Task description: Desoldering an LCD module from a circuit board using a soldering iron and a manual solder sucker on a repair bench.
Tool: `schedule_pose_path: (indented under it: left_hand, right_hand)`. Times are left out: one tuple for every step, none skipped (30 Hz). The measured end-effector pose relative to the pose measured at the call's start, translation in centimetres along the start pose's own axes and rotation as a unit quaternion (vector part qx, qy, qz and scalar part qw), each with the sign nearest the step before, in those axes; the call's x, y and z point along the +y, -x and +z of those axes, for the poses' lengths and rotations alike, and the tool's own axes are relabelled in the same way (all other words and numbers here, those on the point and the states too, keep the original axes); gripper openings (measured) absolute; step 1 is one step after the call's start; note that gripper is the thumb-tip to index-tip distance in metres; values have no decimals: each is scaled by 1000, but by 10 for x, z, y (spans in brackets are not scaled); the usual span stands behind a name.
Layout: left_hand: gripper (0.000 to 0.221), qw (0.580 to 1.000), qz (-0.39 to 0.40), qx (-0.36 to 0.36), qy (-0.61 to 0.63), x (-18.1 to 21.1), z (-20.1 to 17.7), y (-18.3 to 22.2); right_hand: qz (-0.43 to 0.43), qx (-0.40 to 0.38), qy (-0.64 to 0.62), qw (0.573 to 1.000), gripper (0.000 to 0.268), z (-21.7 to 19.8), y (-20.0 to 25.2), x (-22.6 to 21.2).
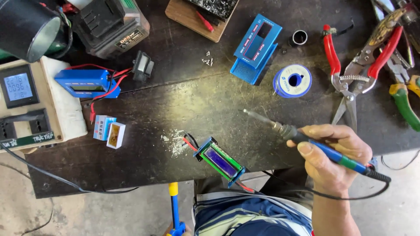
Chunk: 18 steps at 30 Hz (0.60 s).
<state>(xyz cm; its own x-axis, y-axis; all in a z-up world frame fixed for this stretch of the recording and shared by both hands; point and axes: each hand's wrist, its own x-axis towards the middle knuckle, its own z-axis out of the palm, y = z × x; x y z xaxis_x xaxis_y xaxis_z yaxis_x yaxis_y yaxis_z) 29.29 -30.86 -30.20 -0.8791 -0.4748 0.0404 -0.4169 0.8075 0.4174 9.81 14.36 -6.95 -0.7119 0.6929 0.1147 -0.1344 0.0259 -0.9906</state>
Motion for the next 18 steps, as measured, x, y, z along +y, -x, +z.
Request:
schedule_pose_path:
  left_hand:
    - [35, 977, 119, 170, -54, 53, 2, -6]
    - [35, 976, 117, 173, -55, 43, 8, -13]
    - [36, 964, 189, 187, 30, 32, 11, -22]
    - [36, 938, 258, 199, 116, 20, 15, -31]
    - [36, 939, 258, 196, 114, 37, 10, -33]
    - [34, 932, 268, 245, -7, 53, 6, -35]
    - [40, 908, 274, 292, -125, 71, 4, -39]
    - [40, 907, 275, 292, -125, 165, -14, -97]
    - [33, 977, 118, 165, -70, 255, -56, -132]
    - [27, 999, -45, 28, -12, 330, -118, -146]
    - [22, 971, -203, -113, 49, 326, -118, -146]
    - [20, 896, -350, -249, 108, 321, -119, -146]
    - [22, 775, -484, -373, 162, 318, -126, -142]
    - [22, 772, -488, -373, 162, 307, -130, -142]
    - [24, 774, -448, -426, 140, 299, -128, -146]
    - [29, 772, -406, -475, 116, 293, -127, -150]
    - [29, 774, -402, -475, 120, 240, -84, -159]
    - [23, 672, -619, -349, 209, 183, -51, -154]
  right_hand:
    - [-3, -8, -4, 1000, 32, 1, -1, 0]
    - [-3, -10, -7, 1000, 32, 2, -4, -4]
    - [1, -30, 19, 999, 33, 1, -3, -9]
    - [5, -49, 44, 998, 34, 0, -3, -13]
    - [9, -48, 44, 998, 34, -3, -2, -9]
    - [5, -66, 33, 997, 33, -7, -2, -7]
    - [-2, -85, 21, 996, 32, -9, -3, -4]
    - [-1, -84, 20, 996, 32, -6, -11, -9]
    - [-10, -120, 31, 992, 31, -3, -18, -14]
    - [-18, -157, 42, 987, 30, 1, -24, -20]
    - [-28, -192, 55, 979, 30, 5, -30, -26]
    - [-38, -227, 67, 971, 29, 9, -34, -33]
    - [-44, -267, 81, 959, 28, 12, -36, -43]
    - [-42, -271, 82, 958, 28, 9, -27, -39]
    - [-50, -266, 51, 961, 27, 9, -26, -33]
    - [-58, -262, 20, 963, 26, 8, -26, -29]
    - [-64, -261, 21, 963, 26, 10, -25, -30]
    - [-65, -263, 23, 962, 25, 10, -25, -30]
